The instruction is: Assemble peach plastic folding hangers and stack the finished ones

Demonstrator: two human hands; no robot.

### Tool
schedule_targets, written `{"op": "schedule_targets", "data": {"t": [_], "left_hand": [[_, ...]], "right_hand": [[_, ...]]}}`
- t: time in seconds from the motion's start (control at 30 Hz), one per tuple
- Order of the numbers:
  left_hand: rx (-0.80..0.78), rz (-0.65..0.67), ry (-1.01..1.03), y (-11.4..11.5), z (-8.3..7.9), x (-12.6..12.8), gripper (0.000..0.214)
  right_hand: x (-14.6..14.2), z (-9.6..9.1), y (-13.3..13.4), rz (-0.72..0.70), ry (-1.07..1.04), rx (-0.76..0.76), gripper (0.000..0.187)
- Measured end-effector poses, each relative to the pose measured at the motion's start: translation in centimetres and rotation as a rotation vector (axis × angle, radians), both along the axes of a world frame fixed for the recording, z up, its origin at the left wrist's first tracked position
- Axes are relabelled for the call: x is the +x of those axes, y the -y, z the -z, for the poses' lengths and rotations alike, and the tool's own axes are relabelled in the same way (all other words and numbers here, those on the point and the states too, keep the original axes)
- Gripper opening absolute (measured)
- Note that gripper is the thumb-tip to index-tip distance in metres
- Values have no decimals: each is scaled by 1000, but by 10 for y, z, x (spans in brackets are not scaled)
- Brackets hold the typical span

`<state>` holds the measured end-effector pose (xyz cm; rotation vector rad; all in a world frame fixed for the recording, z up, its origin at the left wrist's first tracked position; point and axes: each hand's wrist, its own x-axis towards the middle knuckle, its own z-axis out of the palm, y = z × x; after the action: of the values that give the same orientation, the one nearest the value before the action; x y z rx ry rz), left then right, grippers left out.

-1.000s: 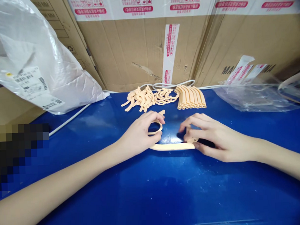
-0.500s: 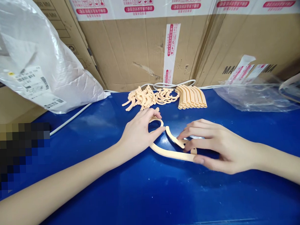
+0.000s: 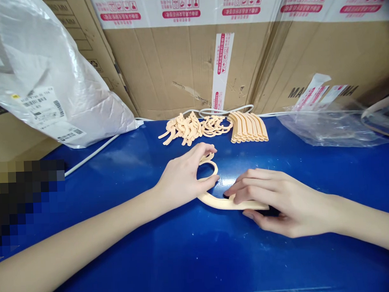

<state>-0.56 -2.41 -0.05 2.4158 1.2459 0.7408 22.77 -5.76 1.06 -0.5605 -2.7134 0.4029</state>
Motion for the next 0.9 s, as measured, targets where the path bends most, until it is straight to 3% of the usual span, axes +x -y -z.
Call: {"op": "schedule_targets", "data": {"t": [0.17,0.4,0.6,0.7,0.77,0.9], "left_hand": [[10,68,-37,3,-1,0,42],[25,139,-77,3,-1,0,45],[8,176,-73,1,-1,-1,31],[65,224,-114,0,1,-3,44],[111,257,-140,-1,1,-3,52],[136,346,-100,-1,0,-1,44]], "right_hand": [[2,3,-4,33,10,56,31],[9,7,-15,121,49,153,26],[13,9,-18,249,84,299,25],[15,9,-22,347,98,362,23],[17,9,-26,383,101,378,22],[20,10,-31,376,81,347,21]]}}
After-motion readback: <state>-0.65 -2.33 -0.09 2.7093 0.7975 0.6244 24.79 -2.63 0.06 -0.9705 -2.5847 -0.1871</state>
